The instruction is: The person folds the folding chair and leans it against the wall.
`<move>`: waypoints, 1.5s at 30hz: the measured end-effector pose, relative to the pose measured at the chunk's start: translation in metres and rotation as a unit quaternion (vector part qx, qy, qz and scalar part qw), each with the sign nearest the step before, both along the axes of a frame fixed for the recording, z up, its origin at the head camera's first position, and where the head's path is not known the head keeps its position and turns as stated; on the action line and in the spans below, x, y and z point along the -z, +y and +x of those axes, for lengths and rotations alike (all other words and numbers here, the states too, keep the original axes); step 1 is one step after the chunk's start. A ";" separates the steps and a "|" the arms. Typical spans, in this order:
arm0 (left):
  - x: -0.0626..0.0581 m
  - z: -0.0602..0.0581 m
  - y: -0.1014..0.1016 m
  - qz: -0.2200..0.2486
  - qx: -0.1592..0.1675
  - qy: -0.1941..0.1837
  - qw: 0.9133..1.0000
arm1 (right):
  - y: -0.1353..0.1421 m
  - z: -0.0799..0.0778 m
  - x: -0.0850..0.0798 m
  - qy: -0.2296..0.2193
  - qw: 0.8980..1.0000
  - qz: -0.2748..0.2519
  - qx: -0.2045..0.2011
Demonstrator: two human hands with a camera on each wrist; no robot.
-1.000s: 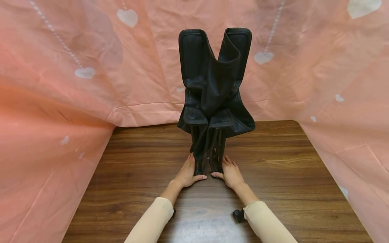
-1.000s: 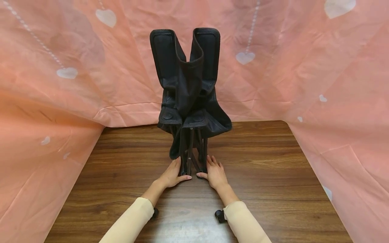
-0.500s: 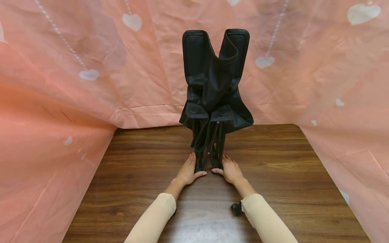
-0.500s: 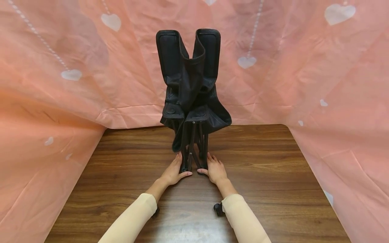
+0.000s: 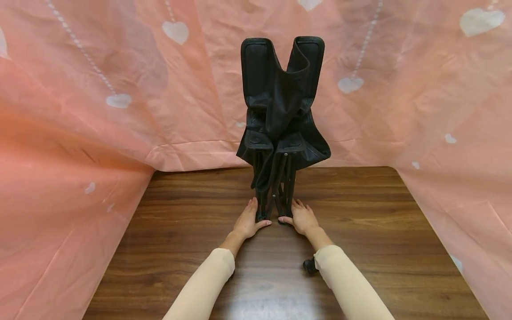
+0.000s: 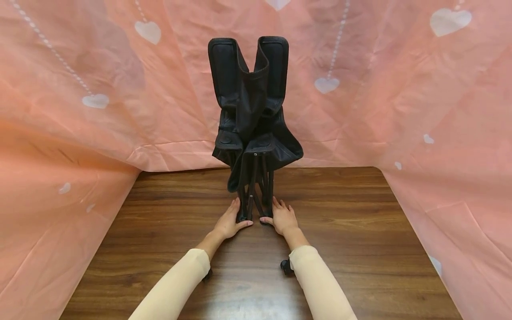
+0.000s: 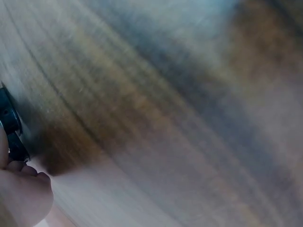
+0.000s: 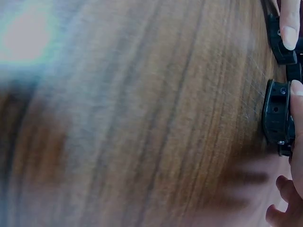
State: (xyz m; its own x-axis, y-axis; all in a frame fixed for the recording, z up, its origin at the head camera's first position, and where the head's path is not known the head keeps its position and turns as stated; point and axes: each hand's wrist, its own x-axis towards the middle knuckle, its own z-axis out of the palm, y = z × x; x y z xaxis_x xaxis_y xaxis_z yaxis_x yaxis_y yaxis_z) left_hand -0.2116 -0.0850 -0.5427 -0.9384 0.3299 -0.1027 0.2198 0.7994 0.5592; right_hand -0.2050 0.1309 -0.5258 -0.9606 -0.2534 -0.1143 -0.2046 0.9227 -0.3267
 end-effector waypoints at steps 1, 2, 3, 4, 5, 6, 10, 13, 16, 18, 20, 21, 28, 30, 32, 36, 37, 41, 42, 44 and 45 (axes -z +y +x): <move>-0.001 -0.001 0.000 -0.002 0.001 -0.001 1.000 | 0.000 -0.001 0.000 -0.004 1.000 0.001 0.000; -0.001 -0.002 0.001 -0.003 0.002 -0.002 1.000 | 0.000 -0.001 0.000 -0.006 1.000 0.001 0.000; -0.002 -0.003 0.001 -0.007 0.003 -0.005 1.000 | 0.000 -0.002 0.000 -0.007 1.000 0.000 0.001; -0.003 -0.003 0.001 -0.007 0.004 -0.006 1.000 | 0.000 -0.002 0.000 -0.009 1.000 -0.001 0.002; -0.004 -0.003 0.001 -0.005 0.005 -0.007 1.000 | 0.000 -0.002 0.001 -0.011 1.000 0.000 0.003; -0.004 -0.004 0.001 -0.006 0.006 -0.010 1.000 | 0.000 -0.003 0.002 -0.013 1.000 0.000 0.002; -0.003 -0.005 0.001 -0.013 0.006 -0.008 1.000 | -0.001 -0.006 0.004 -0.019 1.000 0.011 0.001; -0.001 -0.005 0.002 -0.010 0.003 -0.003 1.000 | -0.001 -0.010 0.004 -0.025 0.999 0.025 0.002; 0.001 -0.005 0.004 0.004 -0.002 0.001 1.000 | -0.002 -0.014 0.005 -0.039 0.998 0.040 0.007; 0.002 -0.006 0.004 0.004 -0.006 -0.005 1.000 | -0.002 -0.017 0.005 -0.045 0.998 0.044 0.008; 0.001 -0.007 0.004 0.008 -0.004 -0.005 1.000 | -0.003 -0.019 0.006 -0.048 0.998 0.044 0.010; 0.000 -0.008 0.004 0.006 -0.003 -0.008 1.000 | -0.003 -0.021 0.006 -0.045 0.998 0.043 0.011; -0.002 -0.020 0.003 -0.016 0.005 -0.008 1.000 | -0.006 -0.031 0.002 -0.042 0.998 0.048 0.005; -0.001 -0.022 0.003 -0.021 0.007 -0.007 1.000 | -0.006 -0.034 0.001 -0.048 0.997 0.053 0.006; 0.000 -0.025 0.003 -0.029 0.010 -0.010 0.999 | -0.007 -0.036 0.002 -0.052 0.997 0.058 0.007; 0.002 -0.026 0.002 -0.040 0.012 -0.016 0.999 | -0.010 -0.040 0.003 -0.065 0.996 0.064 0.014; 0.002 -0.026 0.002 -0.045 0.012 -0.020 0.999 | -0.010 -0.040 0.003 -0.068 0.995 0.065 0.014; 0.000 -0.025 0.002 -0.046 0.009 -0.019 0.999 | -0.013 -0.043 0.003 -0.073 0.995 0.058 0.020; -0.001 -0.025 0.003 -0.042 0.010 -0.016 0.999 | -0.013 -0.044 0.004 -0.072 0.996 0.052 0.025; -0.003 -0.025 0.004 -0.041 0.013 -0.010 0.999 | -0.012 -0.046 0.004 -0.070 0.996 0.042 0.036; -0.004 -0.026 0.004 -0.039 0.015 -0.005 0.999 | -0.012 -0.047 0.005 -0.069 0.996 0.039 0.042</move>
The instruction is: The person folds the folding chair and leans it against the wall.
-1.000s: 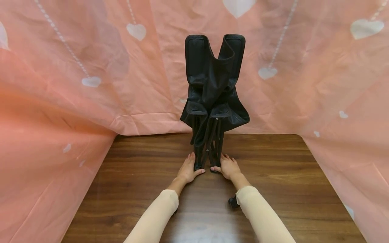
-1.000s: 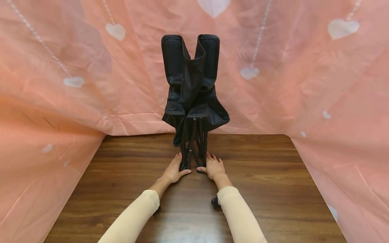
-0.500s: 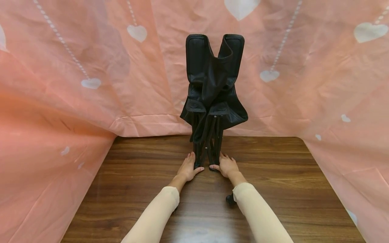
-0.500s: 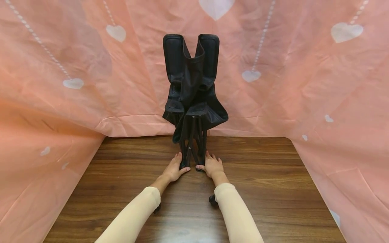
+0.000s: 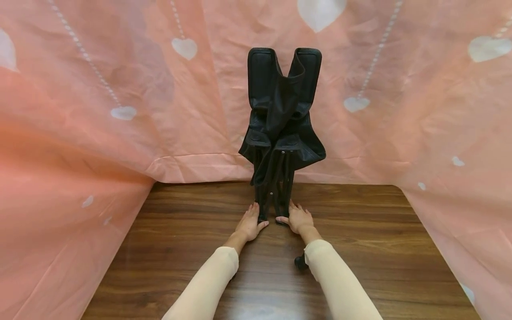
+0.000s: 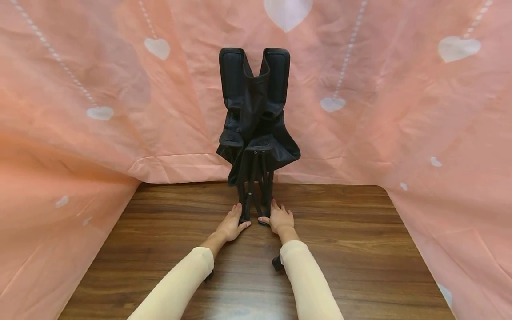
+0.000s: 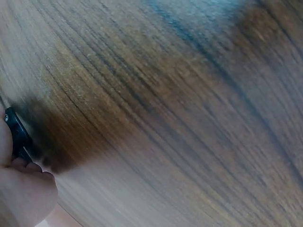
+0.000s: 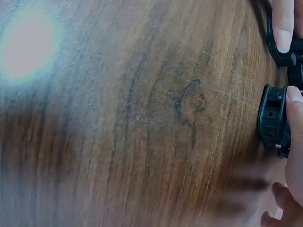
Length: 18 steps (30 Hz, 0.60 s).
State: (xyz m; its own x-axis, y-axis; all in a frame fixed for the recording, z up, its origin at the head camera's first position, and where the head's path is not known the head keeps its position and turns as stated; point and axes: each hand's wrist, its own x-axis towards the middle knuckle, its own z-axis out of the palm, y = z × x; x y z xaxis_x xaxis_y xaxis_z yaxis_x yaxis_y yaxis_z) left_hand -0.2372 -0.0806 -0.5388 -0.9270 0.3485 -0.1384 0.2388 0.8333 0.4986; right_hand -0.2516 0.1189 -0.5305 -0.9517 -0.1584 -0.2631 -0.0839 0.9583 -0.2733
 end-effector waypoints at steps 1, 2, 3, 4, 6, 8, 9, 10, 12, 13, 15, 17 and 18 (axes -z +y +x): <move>0.000 0.001 0.001 -0.003 0.001 0.002 1.000 | 0.001 0.000 0.001 0.002 1.000 -0.003 0.004; -0.001 0.001 0.002 -0.008 0.001 0.004 1.000 | 0.001 -0.001 0.001 0.004 1.000 -0.008 0.008; -0.001 0.002 0.002 -0.012 0.001 0.006 1.000 | 0.002 -0.001 0.001 0.005 1.000 -0.012 0.010; 0.000 0.002 0.003 -0.016 -0.001 0.009 1.000 | 0.002 -0.001 0.001 0.004 1.000 -0.013 0.010; -0.001 0.003 0.004 -0.016 -0.005 0.017 1.000 | 0.002 -0.001 0.000 0.005 1.000 -0.015 0.008; -0.001 0.004 0.005 -0.012 -0.008 0.022 1.000 | 0.002 -0.001 -0.001 0.004 1.000 -0.018 0.007; -0.002 0.004 0.005 -0.008 -0.010 0.023 1.000 | 0.002 0.000 -0.002 0.004 1.000 -0.020 0.005; -0.002 0.005 0.006 -0.005 -0.012 0.024 1.000 | 0.002 0.000 -0.002 0.003 1.000 -0.021 0.005; -0.002 0.006 0.007 -0.004 -0.015 0.024 1.000 | 0.002 0.001 -0.003 0.003 1.000 -0.022 0.003; -0.002 0.006 0.007 -0.005 -0.017 0.024 1.000 | 0.002 0.001 -0.003 0.002 1.000 -0.023 0.004; -0.002 0.008 0.008 -0.010 -0.023 0.029 0.999 | 0.001 0.001 -0.002 0.003 1.000 -0.025 0.005; -0.002 0.009 0.010 -0.011 -0.033 0.033 0.999 | 0.000 0.002 -0.001 0.005 1.000 -0.028 0.009; -0.002 0.010 0.011 -0.009 -0.040 0.034 0.999 | 0.000 0.002 0.000 0.006 0.999 -0.034 0.013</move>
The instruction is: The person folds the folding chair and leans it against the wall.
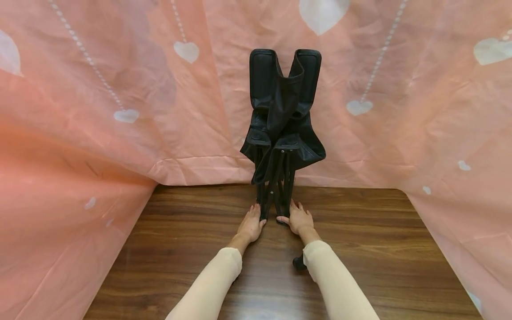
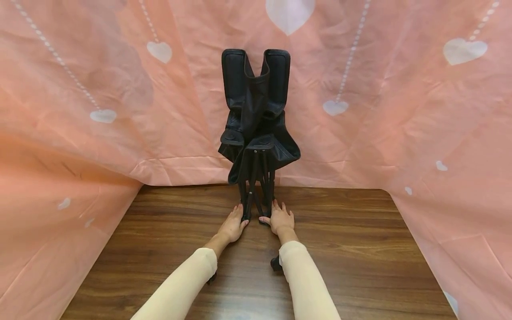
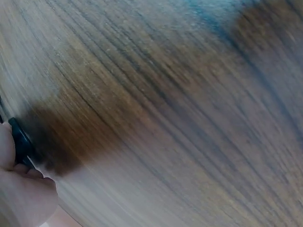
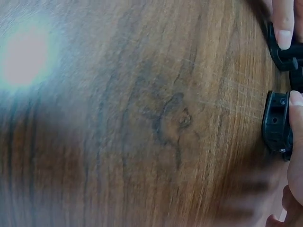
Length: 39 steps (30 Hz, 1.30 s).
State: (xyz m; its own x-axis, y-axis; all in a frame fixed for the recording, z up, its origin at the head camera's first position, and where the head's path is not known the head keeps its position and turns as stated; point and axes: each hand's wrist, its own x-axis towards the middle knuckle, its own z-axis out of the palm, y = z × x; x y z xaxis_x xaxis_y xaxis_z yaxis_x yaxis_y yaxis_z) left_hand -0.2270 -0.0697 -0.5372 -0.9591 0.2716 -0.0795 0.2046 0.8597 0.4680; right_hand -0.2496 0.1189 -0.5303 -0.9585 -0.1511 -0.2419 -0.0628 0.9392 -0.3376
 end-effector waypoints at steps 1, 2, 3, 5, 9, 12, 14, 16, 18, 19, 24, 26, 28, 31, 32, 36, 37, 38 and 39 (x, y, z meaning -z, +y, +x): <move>0.001 0.001 0.001 0.004 -0.007 0.001 1.000 | 0.000 0.000 0.001 0.002 1.000 -0.009 0.004; 0.001 0.001 0.002 0.009 -0.014 0.002 1.000 | -0.001 0.001 0.002 0.004 1.000 -0.016 0.008; 0.002 0.002 0.004 0.015 -0.020 0.004 1.000 | 0.000 0.000 0.003 0.005 1.000 -0.025 0.014; 0.004 0.002 0.007 0.028 -0.030 0.009 0.999 | 0.000 0.001 0.006 0.014 0.999 -0.038 0.020; 0.008 0.002 0.011 0.032 -0.044 0.027 0.998 | 0.001 0.000 0.003 0.015 0.999 -0.039 0.021; 0.007 0.003 0.011 0.029 -0.049 0.030 0.998 | -0.001 0.000 -0.002 0.007 1.000 -0.024 0.020; 0.007 0.005 0.011 0.032 -0.049 0.033 0.998 | -0.002 -0.002 -0.002 0.007 1.000 -0.008 0.018; 0.007 0.006 0.010 0.036 -0.048 0.036 0.998 | -0.003 -0.002 -0.004 0.002 1.000 0.007 0.018; 0.008 0.007 0.009 0.034 -0.047 0.037 0.998 | -0.005 -0.001 -0.006 -0.005 1.000 0.018 0.018; 0.009 0.008 0.009 0.033 -0.047 0.038 0.998 | -0.005 -0.001 -0.008 -0.008 1.000 0.021 0.020; 0.014 0.011 0.009 0.026 -0.045 0.041 0.998 | -0.006 0.003 -0.009 -0.012 0.999 0.020 0.031; 0.014 0.013 0.009 0.030 -0.042 0.043 0.998 | -0.006 0.003 -0.006 -0.011 0.999 0.015 0.038; 0.014 0.015 0.007 0.032 -0.044 0.045 0.997 | -0.007 0.004 -0.004 -0.014 0.999 0.008 0.043; 0.012 0.017 0.006 0.038 -0.045 0.049 0.997 | -0.009 0.005 -0.003 -0.022 0.998 0.004 0.051; 0.012 0.017 0.006 0.038 -0.046 0.050 0.997 | -0.009 0.005 -0.003 -0.023 0.998 0.005 0.051; 0.009 0.016 0.006 0.041 -0.041 0.048 0.997 | -0.008 0.005 -0.005 -0.018 0.998 0.024 0.052; 0.008 0.016 0.006 0.040 -0.039 0.048 0.997 | -0.008 0.005 -0.006 -0.016 0.998 0.028 0.052; 0.008 0.016 0.006 0.038 -0.038 0.047 0.997 | -0.009 0.005 -0.006 -0.014 0.998 0.030 0.052; 0.008 0.015 0.006 0.035 -0.037 0.046 0.998 | -0.009 0.005 -0.006 -0.013 0.998 0.030 0.054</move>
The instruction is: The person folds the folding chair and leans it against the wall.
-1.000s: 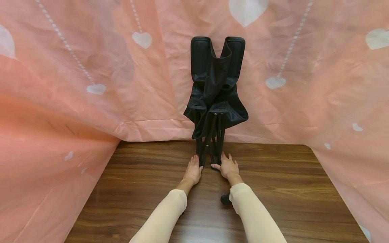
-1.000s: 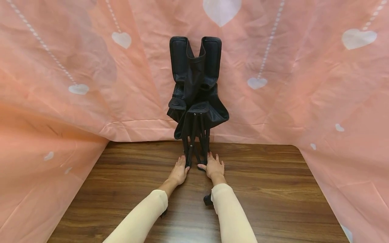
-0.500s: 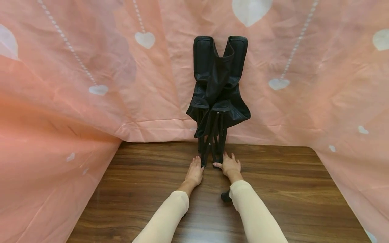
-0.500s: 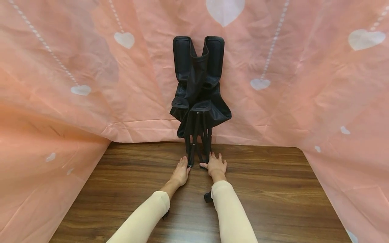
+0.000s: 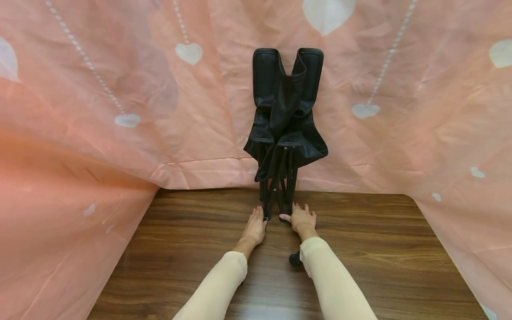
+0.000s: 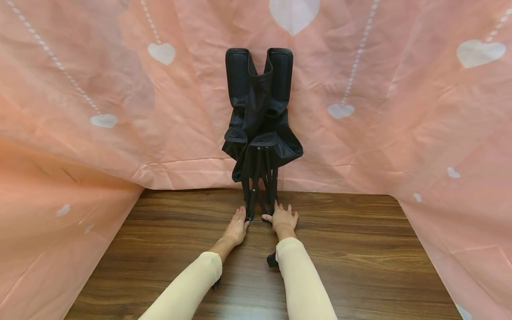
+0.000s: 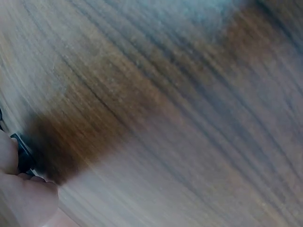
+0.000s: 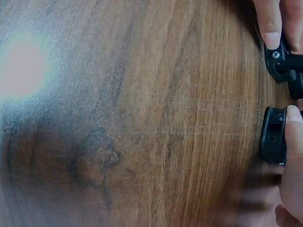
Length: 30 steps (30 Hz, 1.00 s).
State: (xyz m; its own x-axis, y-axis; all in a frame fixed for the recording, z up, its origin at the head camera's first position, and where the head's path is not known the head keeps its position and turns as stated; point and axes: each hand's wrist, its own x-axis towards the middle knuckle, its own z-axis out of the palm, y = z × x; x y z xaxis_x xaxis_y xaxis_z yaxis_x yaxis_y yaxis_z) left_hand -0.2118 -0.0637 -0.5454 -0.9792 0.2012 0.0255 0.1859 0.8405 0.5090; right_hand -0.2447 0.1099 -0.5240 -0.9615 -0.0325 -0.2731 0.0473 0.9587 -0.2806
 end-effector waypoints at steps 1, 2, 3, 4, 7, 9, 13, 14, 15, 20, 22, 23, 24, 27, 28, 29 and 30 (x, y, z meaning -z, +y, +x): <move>0.001 0.000 0.000 -0.005 0.000 0.000 1.000 | 0.000 0.000 0.000 0.000 1.000 -0.002 0.001; 0.001 -0.001 0.000 -0.008 0.000 -0.001 1.000 | 0.000 0.000 0.000 0.001 1.000 -0.003 0.002; 0.001 -0.001 0.000 -0.012 0.000 -0.002 1.000 | -0.001 -0.001 0.001 0.001 1.000 -0.004 0.003; 0.002 -0.002 0.000 -0.014 0.000 -0.001 1.000 | -0.001 -0.001 0.001 0.001 1.000 -0.005 0.003; 0.002 -0.002 0.001 -0.024 0.000 -0.002 1.000 | -0.001 -0.001 0.003 -0.004 1.000 -0.007 0.006; 0.001 -0.002 0.001 -0.028 0.000 -0.001 1.000 | -0.001 -0.002 0.004 -0.003 1.000 -0.008 0.007; -0.001 -0.002 0.003 -0.026 -0.002 -0.001 1.000 | -0.001 -0.003 0.004 -0.003 1.000 -0.005 0.007; -0.002 -0.002 0.003 -0.026 -0.002 0.000 1.000 | 0.000 -0.003 0.004 -0.001 1.000 -0.004 0.007; -0.002 -0.002 0.003 -0.026 -0.002 -0.002 1.000 | 0.000 -0.003 0.004 0.001 1.000 -0.001 0.005; -0.002 -0.003 0.003 -0.033 -0.004 -0.005 0.999 | -0.002 -0.003 0.002 0.000 1.000 -0.008 0.006; -0.002 -0.004 0.003 -0.035 -0.004 -0.003 0.999 | -0.002 -0.003 0.002 -0.002 1.000 -0.012 0.009; -0.002 -0.004 0.003 -0.036 -0.004 -0.005 0.999 | -0.002 -0.003 0.003 -0.002 1.000 -0.011 0.009; -0.002 -0.004 0.003 -0.037 -0.004 -0.005 0.999 | -0.002 -0.004 0.003 -0.001 1.000 -0.010 0.009; -0.003 -0.004 0.003 -0.034 -0.002 -0.003 0.999 | -0.002 -0.005 0.005 -0.002 1.000 -0.005 0.010; -0.003 -0.004 0.003 -0.032 -0.003 -0.007 0.999 | -0.002 -0.005 0.006 -0.003 1.000 -0.004 0.010; -0.003 -0.003 0.004 -0.031 -0.003 -0.009 0.999 | -0.001 -0.006 0.007 -0.004 1.000 -0.003 0.010; -0.004 -0.003 0.004 -0.028 -0.002 -0.010 1.000 | -0.001 -0.006 0.008 -0.005 1.000 -0.002 0.010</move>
